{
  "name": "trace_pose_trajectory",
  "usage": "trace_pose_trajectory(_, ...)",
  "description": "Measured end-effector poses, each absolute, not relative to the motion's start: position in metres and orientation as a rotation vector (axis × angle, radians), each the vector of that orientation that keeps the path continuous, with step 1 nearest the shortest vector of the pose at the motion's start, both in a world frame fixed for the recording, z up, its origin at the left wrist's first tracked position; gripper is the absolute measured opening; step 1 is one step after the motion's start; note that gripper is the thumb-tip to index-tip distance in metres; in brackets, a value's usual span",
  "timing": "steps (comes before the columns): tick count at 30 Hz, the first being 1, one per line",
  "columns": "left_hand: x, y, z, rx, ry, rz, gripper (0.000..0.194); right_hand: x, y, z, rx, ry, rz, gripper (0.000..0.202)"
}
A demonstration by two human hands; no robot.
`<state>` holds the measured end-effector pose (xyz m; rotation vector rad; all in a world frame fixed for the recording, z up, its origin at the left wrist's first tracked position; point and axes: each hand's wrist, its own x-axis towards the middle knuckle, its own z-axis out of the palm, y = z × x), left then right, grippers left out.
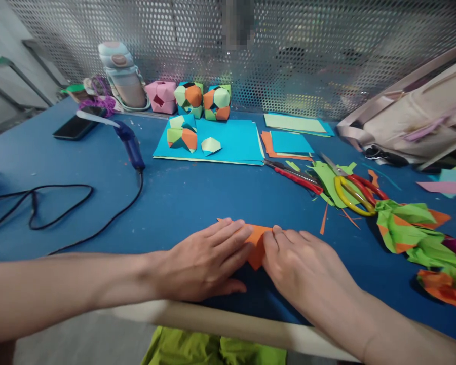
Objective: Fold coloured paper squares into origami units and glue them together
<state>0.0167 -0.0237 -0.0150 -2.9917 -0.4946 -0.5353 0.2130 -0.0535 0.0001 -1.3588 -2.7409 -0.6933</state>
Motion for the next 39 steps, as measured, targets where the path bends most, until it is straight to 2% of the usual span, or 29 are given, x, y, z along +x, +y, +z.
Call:
trace_pose_trajectory(7, 0.021, -0.020, -0.018, -3.273, -0.620, -0.481, 0.049, 0.205, -0.055, -0.012, -1.197, -2.712, -0.627, 0.043)
trace_pose_trajectory(10, 0.021, -0.022, -0.018, -3.193, -0.663, -0.428, 0.049, 0.205, -0.054, -0.009, -1.308, -2.833, -0.593, 0.048)
trace_pose_trajectory(16, 0.020, -0.029, -0.019, -2.948, -0.795, -0.217, 0.046, 0.219, -0.051, 0.018, -1.722, -3.038, -0.355, 0.037)
trace_pose_trajectory(26, 0.015, -0.028, -0.027, -2.678, -0.795, -0.307, 0.031, 0.225, -0.050, 0.025, -1.680, -3.022, -0.270, 0.019)
trace_pose_trajectory(30, 0.014, -0.018, -0.027, -2.693, -0.744, -0.308, 0.018, 0.224, -0.046, 0.015, -1.666, -2.835, -0.378, 0.014)
trace_pose_trajectory(36, 0.010, -0.004, -0.018, -2.725, -0.494, -0.316, 0.009, 0.225, -0.042, 0.002, -1.481, -2.715, -0.365, 0.033)
trace_pose_trajectory(39, 0.008, 0.003, -0.016, -2.748, -0.454, -0.314, 0.009, 0.225, -0.040, 0.006, -1.457, -2.773, -0.185, 0.031)
